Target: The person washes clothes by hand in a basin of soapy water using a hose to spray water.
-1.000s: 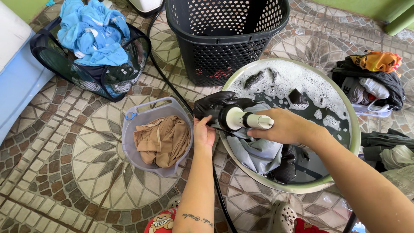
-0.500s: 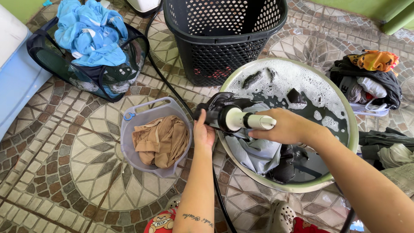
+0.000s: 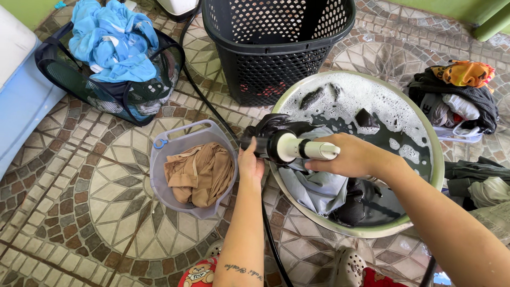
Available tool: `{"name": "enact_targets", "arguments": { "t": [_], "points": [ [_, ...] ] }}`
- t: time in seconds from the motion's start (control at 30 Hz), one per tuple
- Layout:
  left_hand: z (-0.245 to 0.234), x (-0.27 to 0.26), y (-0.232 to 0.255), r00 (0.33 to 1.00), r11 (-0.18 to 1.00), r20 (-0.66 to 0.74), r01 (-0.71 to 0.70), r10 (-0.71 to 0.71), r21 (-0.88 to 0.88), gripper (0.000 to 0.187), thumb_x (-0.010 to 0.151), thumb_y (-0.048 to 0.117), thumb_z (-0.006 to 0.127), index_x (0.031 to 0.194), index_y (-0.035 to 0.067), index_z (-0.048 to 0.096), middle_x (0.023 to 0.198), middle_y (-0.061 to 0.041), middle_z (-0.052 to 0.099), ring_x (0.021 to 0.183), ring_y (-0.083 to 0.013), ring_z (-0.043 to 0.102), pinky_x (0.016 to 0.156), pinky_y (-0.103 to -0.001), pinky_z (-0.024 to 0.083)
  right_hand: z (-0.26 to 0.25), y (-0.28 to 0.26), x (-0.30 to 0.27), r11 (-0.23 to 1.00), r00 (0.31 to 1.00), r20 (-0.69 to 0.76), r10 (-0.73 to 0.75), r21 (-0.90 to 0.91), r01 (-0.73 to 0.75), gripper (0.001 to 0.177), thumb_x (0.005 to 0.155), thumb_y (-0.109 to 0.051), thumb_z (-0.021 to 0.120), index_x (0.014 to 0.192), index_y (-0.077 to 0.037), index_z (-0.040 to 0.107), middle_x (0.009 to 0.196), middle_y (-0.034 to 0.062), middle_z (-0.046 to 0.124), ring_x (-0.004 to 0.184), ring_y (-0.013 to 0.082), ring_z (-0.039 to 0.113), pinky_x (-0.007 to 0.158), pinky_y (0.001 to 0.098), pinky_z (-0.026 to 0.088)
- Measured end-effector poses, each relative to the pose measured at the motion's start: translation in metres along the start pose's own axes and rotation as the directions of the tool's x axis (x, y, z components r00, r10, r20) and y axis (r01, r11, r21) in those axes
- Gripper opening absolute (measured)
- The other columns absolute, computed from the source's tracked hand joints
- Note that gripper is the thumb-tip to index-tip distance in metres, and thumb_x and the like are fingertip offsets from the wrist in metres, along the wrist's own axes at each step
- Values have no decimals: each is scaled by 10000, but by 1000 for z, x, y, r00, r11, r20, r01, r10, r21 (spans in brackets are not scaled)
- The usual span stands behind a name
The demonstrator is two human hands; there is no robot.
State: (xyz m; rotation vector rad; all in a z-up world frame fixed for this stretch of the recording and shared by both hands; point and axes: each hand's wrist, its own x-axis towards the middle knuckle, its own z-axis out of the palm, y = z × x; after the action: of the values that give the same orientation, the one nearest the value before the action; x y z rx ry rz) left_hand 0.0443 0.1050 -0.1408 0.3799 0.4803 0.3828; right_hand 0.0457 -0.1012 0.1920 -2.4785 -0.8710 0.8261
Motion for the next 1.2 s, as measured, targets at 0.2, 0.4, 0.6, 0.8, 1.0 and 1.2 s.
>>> {"name": "enact_targets", "arguments": {
  "t": [0.2,0.4,0.6,0.8,1.0,1.2],
  "points": [
    [9,1,4,979,991,-150,137,-136,-5,406,1070,343,598,1187,-45,634,1160,-148,698,998,-290,689,899,-446,569,1,-1,1,999,999,-9,-43,22,43,294,819,-387,717,944,-122,694,807,101,751,755,316,715,726,428,543],
    [43,-21,28,925,980,-337,196,-176,26,506,1022,423,527,1294,7,625,1270,-88,702,1124,-279,678,1014,-472,525,-2,-4,-3,999,998,-48,-49,4,50,282,830,-385,711,956,-133,697,800,99,751,761,312,718,721,426,539],
    [21,-5,27,904,931,-364,309,-223,196,477,996,411,605,1298,42,598,1262,-89,664,1135,-257,632,1016,-450,489,0,-3,-8,999,998,-42,-45,-25,44,291,824,-397,720,952,-137,701,820,83,754,772,297,708,723,419,540],
    [-13,15,5,996,955,-72,71,-52,288,389,934,303,738,1222,61,637,1174,-50,698,1063,-198,650,975,-430,501,7,9,-13,993,993,-39,-113,14,113,326,822,-414,722,958,-118,695,820,103,744,756,329,694,723,424,539],
    [54,-31,45,982,975,-52,188,-184,115,510,995,488,573,1245,51,658,1203,-53,716,1071,-214,658,994,-395,482,11,19,-25,997,995,-68,-75,-6,74,338,827,-428,732,953,-116,703,830,113,750,779,340,702,726,435,540],
    [114,-75,49,864,918,315,349,-392,186,625,991,536,521,1363,39,590,1324,-86,670,1214,-254,619,1067,-408,449,12,53,-49,1000,973,-229,-2,-1,2,324,802,-403,744,980,-135,706,858,124,763,836,369,718,736,458,546]
  ]
}}
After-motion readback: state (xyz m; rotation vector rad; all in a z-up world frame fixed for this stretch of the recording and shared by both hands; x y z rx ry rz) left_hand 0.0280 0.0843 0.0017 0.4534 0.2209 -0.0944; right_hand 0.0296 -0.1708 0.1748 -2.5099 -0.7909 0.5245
